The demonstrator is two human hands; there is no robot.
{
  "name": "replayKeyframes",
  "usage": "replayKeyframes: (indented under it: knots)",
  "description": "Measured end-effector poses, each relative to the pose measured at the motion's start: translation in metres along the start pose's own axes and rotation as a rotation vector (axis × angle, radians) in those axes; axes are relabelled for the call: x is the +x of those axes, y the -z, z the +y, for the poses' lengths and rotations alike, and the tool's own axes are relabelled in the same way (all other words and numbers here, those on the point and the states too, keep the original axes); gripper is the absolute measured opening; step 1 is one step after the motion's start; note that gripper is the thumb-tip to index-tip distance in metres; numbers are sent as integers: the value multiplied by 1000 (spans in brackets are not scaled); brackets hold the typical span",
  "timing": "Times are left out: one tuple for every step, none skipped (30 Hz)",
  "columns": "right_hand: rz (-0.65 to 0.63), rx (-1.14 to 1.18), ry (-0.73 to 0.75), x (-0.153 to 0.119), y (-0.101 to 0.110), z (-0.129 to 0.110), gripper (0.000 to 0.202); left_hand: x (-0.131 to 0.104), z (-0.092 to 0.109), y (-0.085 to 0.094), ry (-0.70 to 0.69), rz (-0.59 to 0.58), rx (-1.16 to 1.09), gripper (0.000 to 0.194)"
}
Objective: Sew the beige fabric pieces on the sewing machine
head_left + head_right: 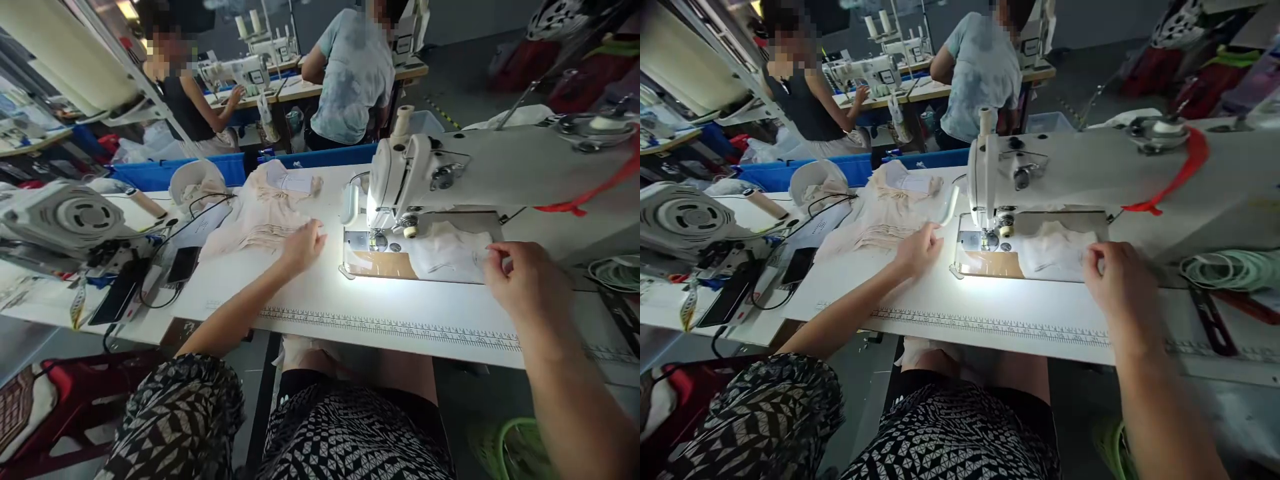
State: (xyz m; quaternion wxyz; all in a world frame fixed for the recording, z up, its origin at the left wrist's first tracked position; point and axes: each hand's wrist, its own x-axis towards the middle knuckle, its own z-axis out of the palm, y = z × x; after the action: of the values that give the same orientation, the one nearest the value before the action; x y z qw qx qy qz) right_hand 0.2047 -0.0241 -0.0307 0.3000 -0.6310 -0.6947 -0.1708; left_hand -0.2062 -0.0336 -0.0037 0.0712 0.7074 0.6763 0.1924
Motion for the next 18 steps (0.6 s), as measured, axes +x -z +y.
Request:
replayKeyframes:
  knots:
    - [24,27,-3,-1,-2,2,18,6,-13,6,-23,15,19,24]
    - [48,57,4,-2,-3,3,19,12,-26,14,-48,27,45,20]
    - [67,88,18,-2,-4,3,19,19,-39,23,-71,34,77,17]
    - [77,117,32,-2,-5,3,19,26,-51,32,-97,33,112,16]
    - [81,145,40,-1,-4,2,19,33,-61,41,-121,22,149,15]
    - [77,167,40,-1,-4,1,19,38,-69,49,-145,2,185,15]
    - [66,182,31,0,-2,0,18,42,-74,55,-167,-22,217,15]
    - [52,190,15,1,-1,-1,18,44,-77,59,-184,-46,243,15]
    - [36,192,-8,1,0,-2,18,46,-79,62,-198,-63,263,14]
    - [20,192,-27,1,2,-3,18,46,-79,63,-207,-68,277,13]
    - [7,192,-41,1,3,-2,19,46,-79,63,-211,-62,288,13]
    - [-2,191,-50,1,3,-2,20,45,-79,63,-214,-50,295,15]
    - [-7,192,-50,0,4,-1,21,43,-80,62,-220,-38,296,16]
    - [-9,192,-40,-1,4,0,22,42,-81,61,-228,-23,290,17]
    - [-10,192,-25,-2,3,1,23,40,-83,61,-239,-3,274,17]
    - [-9,189,-7,-3,2,2,24,39,-85,60,-250,20,251,17]
    - [-14,185,17,-4,1,2,25,38,-87,59,-261,45,219,17]
    - [-22,183,47,-5,1,2,26,37,-89,59,-274,71,185,15]
